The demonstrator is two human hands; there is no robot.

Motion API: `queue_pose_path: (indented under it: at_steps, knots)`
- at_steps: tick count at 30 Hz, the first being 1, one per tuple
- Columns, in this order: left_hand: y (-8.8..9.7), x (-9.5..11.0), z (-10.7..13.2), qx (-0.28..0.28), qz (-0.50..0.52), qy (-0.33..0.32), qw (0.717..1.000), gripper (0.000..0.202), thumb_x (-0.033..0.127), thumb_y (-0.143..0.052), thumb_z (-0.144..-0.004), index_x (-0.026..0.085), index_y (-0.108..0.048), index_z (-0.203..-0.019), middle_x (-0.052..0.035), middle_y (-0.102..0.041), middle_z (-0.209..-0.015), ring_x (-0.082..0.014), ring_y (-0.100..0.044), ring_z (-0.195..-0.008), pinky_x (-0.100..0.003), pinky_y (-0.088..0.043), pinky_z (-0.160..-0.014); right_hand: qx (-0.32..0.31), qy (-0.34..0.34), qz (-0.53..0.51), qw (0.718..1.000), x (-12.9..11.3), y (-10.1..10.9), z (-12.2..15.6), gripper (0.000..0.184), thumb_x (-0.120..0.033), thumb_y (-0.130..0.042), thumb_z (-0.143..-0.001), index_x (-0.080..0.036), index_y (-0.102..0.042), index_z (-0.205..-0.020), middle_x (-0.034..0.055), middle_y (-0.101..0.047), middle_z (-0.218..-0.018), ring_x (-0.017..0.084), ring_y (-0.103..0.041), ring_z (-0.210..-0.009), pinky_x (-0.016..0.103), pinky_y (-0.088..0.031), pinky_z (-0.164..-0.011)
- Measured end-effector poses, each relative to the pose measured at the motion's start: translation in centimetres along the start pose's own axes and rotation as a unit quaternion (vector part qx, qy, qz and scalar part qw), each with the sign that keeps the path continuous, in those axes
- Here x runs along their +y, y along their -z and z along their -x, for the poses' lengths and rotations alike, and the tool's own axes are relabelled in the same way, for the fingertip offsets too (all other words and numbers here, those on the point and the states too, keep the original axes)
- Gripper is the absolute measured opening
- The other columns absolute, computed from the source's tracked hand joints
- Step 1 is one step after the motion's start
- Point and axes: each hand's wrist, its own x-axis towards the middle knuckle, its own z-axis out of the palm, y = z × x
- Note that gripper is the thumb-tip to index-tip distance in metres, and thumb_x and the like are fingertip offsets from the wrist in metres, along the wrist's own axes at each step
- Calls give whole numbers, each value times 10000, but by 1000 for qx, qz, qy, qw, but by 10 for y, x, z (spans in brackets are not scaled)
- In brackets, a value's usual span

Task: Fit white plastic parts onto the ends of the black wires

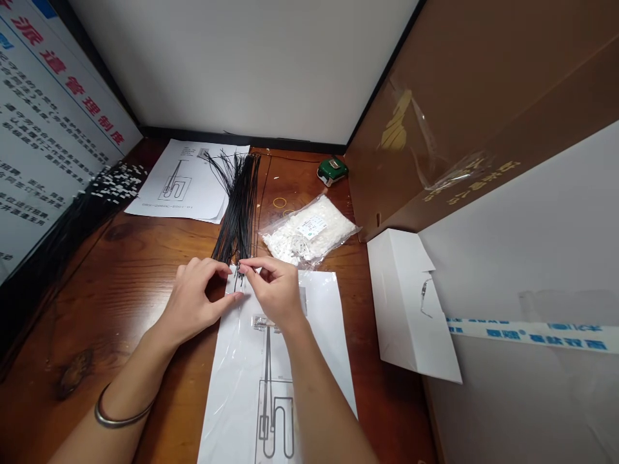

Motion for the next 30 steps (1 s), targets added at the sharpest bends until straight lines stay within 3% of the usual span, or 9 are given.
queue_pose_path:
  at_steps: [4, 10, 16, 22, 26, 30]
  knots:
    - [-1, -8, -1, -37, -21, -9, 999, 248, 431, -711, -765, 223, -618, -865, -12, -656, -914, -219, -535, -870, -360, -314, -767, -46, -13, -41, 998, -2, 0, 1, 81, -263, -724, -730, -200, -767, -757, 43, -693, -650, 167, -593, -583, 315, -467, -535]
    - [-4, -11, -3, -10, -10, 10, 1000, 151, 354, -643, -848, 216, -641, -787, -8, -670, -815, -199, -532, -802, -340, -316, -744, -153, -58, -83, 983, -6, 2, 2, 150, -335, -772, -705, -200, -770, -771, 43, -708, -660, 149, -593, -565, 289, -467, -509]
    - [-9, -9, -7, 12, -38, 34, 999, 153, 267, -621, -849, 210, -646, -708, -16, -681, -758, -203, -542, -764, -345, -319, -717, -311, -120, -136, 933, -9, 3, 2, 161, -308, -802, -674, -190, -771, -778, 20, -703, -638, 101, -541, -498, 226, -387, -434]
    - [-12, -8, -7, 25, -44, 48, 998, 196, 326, -586, -874, 216, -678, -741, -25, -673, -738, -208, -550, -760, -349, -330, -712, -418, -170, -162, 877, -13, 9, 3, 79, -223, -749, -707, -175, -754, -770, 21, -729, -662, 99, -591, -528, 203, -382, -440]
    - [-10, -7, -5, 34, -23, 47, 998, 285, 303, -457, -941, 217, -679, -785, -32, -684, -783, -202, -560, -780, -351, -332, -731, -463, -180, -151, 855, -15, 12, 2, 109, -231, -739, -706, -182, -755, -802, 16, -735, -665, 104, -621, -552, 201, -411, -463]
    - [-9, -2, -4, 30, 11, 64, 997, 355, 362, -438, -950, 221, -671, -723, -13, -686, -746, -189, -568, -761, -363, -316, -755, -467, -181, -134, 855, -14, 10, 2, 128, -224, -744, -705, -182, -758, -825, 15, -734, -674, 106, -632, -587, 195, -398, -469]
